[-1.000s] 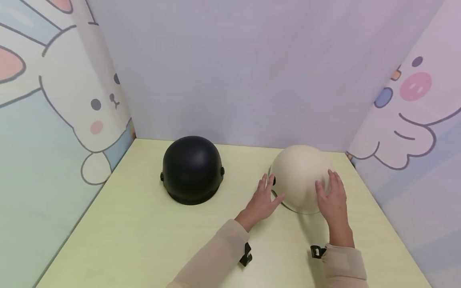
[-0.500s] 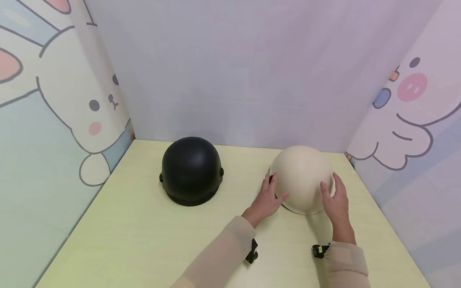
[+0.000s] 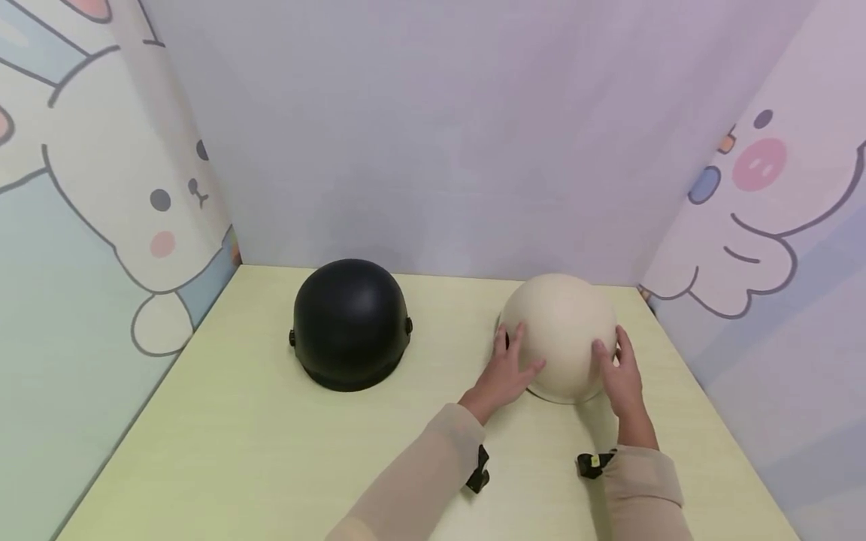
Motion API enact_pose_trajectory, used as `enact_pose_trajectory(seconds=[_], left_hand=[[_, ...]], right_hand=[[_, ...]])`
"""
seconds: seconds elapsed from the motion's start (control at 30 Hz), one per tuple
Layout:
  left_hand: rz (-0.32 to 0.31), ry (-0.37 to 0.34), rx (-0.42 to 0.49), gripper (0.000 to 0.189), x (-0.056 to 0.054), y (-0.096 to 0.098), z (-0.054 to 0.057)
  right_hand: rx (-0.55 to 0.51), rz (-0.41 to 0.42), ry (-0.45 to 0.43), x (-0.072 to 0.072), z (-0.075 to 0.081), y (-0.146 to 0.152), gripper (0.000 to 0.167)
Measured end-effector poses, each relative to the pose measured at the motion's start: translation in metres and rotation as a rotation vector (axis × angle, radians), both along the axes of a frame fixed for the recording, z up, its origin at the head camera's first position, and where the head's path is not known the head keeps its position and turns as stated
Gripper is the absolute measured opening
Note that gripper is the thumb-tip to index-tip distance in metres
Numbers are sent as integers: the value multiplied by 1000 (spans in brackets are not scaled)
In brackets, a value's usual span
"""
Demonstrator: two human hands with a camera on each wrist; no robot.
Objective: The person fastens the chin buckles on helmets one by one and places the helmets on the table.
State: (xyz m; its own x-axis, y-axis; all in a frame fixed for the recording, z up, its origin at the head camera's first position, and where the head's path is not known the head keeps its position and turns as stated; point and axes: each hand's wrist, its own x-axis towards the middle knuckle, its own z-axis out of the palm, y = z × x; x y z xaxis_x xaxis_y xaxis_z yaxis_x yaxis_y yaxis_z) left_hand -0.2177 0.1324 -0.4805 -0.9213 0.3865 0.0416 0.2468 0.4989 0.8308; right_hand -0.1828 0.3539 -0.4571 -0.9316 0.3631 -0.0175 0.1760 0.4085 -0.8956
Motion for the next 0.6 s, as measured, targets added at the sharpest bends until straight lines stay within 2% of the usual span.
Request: enact_pose_trajectory(seconds=[0.33,0.6], left_hand=[[13,-18,64,79,-5,4,-3],[9,-11,81,83,-5,8,-1]], right_hand=[[-176,79,42,-5,-5,3,78],[-178,37,22,-5,-3,-1,81]])
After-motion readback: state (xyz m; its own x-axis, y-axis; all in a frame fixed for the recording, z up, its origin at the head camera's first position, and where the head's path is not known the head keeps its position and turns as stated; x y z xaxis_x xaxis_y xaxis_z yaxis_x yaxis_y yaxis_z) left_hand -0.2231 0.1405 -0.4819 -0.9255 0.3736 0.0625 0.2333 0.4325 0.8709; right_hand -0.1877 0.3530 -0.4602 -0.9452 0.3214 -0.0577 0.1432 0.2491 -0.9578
